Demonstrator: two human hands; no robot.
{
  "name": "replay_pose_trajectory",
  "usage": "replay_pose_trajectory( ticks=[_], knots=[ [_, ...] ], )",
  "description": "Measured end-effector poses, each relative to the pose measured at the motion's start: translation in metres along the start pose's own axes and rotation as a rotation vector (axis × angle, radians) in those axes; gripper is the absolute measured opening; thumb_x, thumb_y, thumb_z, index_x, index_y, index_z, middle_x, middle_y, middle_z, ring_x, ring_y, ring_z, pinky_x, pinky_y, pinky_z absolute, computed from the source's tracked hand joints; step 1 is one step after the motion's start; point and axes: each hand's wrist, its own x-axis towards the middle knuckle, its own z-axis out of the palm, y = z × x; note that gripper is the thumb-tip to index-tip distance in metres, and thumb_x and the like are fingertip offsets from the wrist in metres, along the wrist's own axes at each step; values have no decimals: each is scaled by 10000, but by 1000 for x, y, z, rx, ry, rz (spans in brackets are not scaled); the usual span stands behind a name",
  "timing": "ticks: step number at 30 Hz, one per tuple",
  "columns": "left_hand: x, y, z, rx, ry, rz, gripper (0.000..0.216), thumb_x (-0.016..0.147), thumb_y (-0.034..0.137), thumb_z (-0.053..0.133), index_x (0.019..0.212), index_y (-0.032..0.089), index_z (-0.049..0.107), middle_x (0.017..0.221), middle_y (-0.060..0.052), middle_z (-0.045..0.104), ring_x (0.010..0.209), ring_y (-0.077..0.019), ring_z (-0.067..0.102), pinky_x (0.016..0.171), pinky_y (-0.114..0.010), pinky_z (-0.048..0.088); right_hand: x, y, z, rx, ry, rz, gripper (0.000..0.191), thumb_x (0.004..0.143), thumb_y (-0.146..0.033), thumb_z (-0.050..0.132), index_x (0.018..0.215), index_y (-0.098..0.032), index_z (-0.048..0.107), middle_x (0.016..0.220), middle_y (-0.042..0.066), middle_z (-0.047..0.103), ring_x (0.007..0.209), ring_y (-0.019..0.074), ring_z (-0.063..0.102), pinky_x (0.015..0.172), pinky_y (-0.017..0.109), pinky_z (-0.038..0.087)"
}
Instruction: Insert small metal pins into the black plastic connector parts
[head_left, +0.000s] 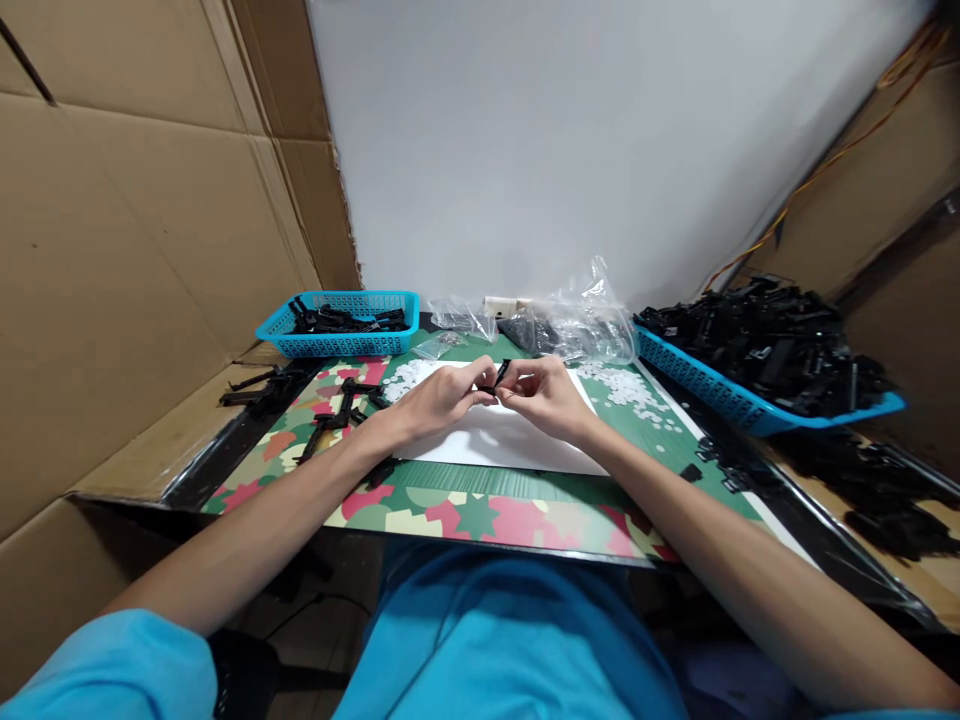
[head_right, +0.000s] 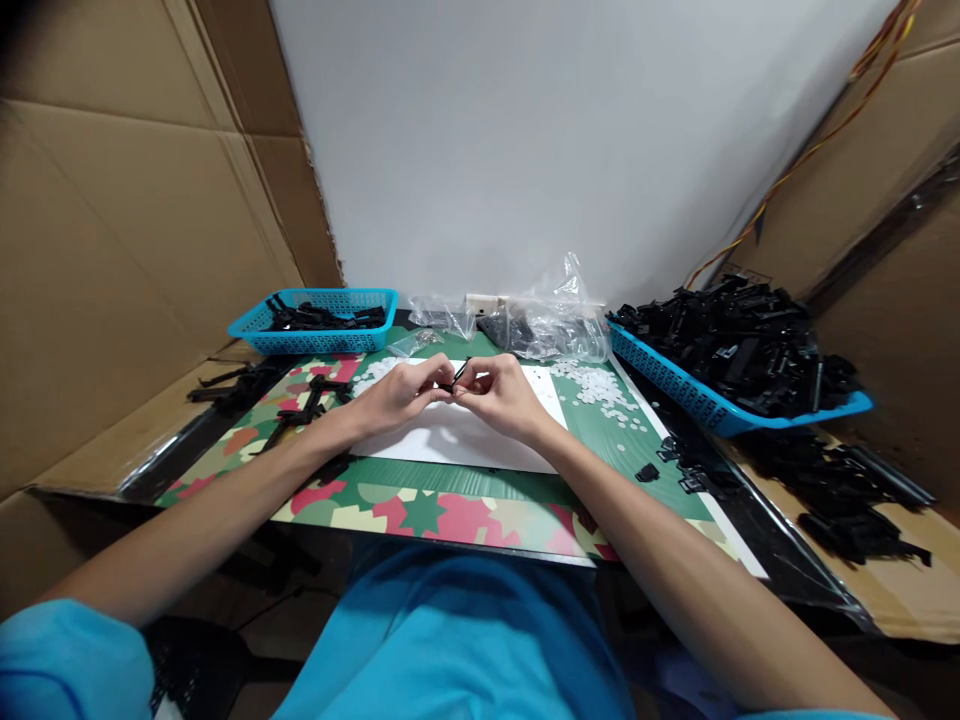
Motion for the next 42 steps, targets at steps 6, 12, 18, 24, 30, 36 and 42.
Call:
replay_pose_trajectory(
  ticks=[6, 12, 18, 24, 30, 36, 42],
  knots=[
    [-1, -3, 4, 53, 37, 37, 77, 1038, 220, 573, 1104, 232, 535, 953, -13, 694, 784, -180, 682, 682, -291, 458, -1, -7, 0, -108, 33, -72, 133, 816, -233, 715, 709, -175, 660, 629, -23, 540, 603, 110, 424, 573, 272, 321],
    [-4, -7, 8, 166, 192, 138, 114, 1034, 213, 578, 1141, 231, 546, 880, -3, 671, 732, -167, 681, 645, -273, 475, -2, -12, -5, -267, 61, -270, 81, 775, -155, 681, 729, -200, 632, 714, -9, 580, 627, 119, 444, 581, 270, 348],
    [-9, -7, 7, 225, 367, 286, 110, 1061, 235, 577, 1168, 232, 551, 862, 9, 656, 681, -132, 630, 641, -258, 495, -7, -25, -7, -385, 66, -492, 145, 845, -94, 614, 765, -198, 675, 833, 29, 669, 636, 111, 506, 593, 256, 405],
    [-8, -4, 2, 247, 401, 348, 84, 1094, 268, 556, 1166, 227, 572, 837, 10, 652, 702, -131, 643, 653, -254, 508, -10, -27, -9, -446, 41, -525, 161, 909, -118, 614, 806, -203, 704, 869, 46, 698, 657, 120, 556, 606, 255, 447],
    [-9, -6, 1, 270, 391, 351, 113, 1105, 305, 547, 1171, 221, 585, 848, -6, 676, 716, -143, 646, 662, -275, 527, -10, -25, -12, -514, 18, -512, 178, 930, -117, 605, 933, -217, 751, 918, 49, 715, 682, 130, 586, 609, 264, 463],
    [-7, -7, 0, 271, 384, 353, 99, 1102, 263, 529, 1157, 214, 595, 846, -11, 682, 720, -149, 657, 670, -282, 541, -10, -28, -13, -526, -18, -499, 224, 975, -117, 570, 995, -230, 763, 991, 59, 728, 691, 130, 597, 623, 274, 484],
    [-7, -6, -3, 288, 387, 365, 114, 1107, 283, 521, 1140, 213, 605, 820, -8, 676, 720, -154, 665, 673, -284, 537, -12, -30, -15, -616, -59, -488, 266, 1011, -129, 541, 1111, -249, 757, 1108, 78, 735, 720, 144, 627, 617, 290, 483]
  ],
)
